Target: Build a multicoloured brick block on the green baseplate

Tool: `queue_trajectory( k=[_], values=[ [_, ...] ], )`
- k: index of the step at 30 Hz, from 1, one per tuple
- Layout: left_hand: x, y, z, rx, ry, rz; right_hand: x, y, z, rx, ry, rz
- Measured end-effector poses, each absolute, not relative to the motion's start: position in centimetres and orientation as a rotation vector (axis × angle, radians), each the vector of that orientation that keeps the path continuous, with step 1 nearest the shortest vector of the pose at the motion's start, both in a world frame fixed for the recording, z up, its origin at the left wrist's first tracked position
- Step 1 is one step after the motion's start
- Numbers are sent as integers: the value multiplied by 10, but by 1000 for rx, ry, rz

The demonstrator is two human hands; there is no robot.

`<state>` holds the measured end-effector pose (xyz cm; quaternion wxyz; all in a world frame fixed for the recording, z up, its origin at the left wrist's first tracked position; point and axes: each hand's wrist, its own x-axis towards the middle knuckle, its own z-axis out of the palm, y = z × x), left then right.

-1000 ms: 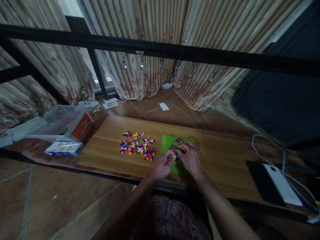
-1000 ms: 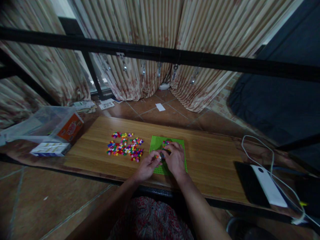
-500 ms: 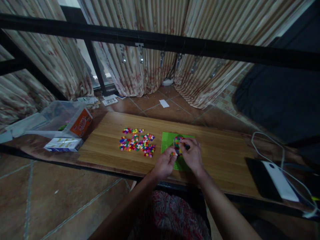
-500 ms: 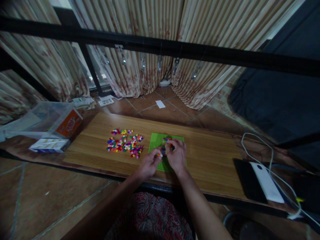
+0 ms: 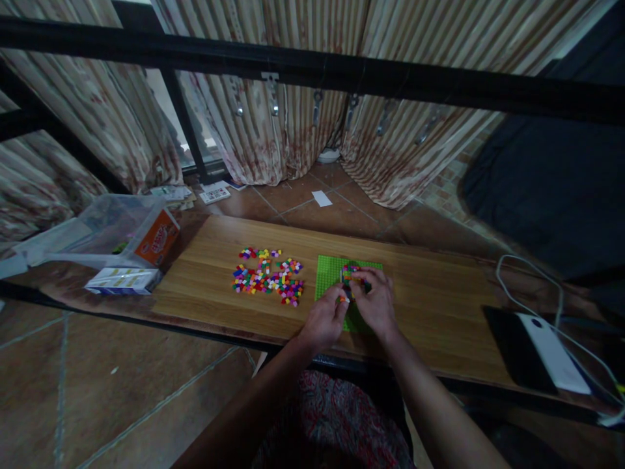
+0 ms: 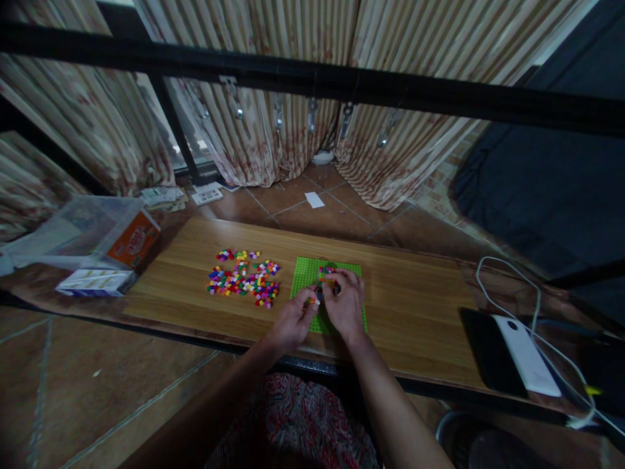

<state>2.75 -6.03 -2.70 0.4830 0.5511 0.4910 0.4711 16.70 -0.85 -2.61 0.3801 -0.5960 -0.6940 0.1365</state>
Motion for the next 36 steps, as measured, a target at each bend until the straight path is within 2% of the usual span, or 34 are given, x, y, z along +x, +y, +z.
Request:
queue_trajectory(
  k=[22,36],
  values=[
    [30,-61,-20,1562,1321,971,162,-10,-28,-1550,-1729,345],
    [34,-63,-23,1577,1381,993,162,-6,-31,-1550,-1704,361]
  ],
)
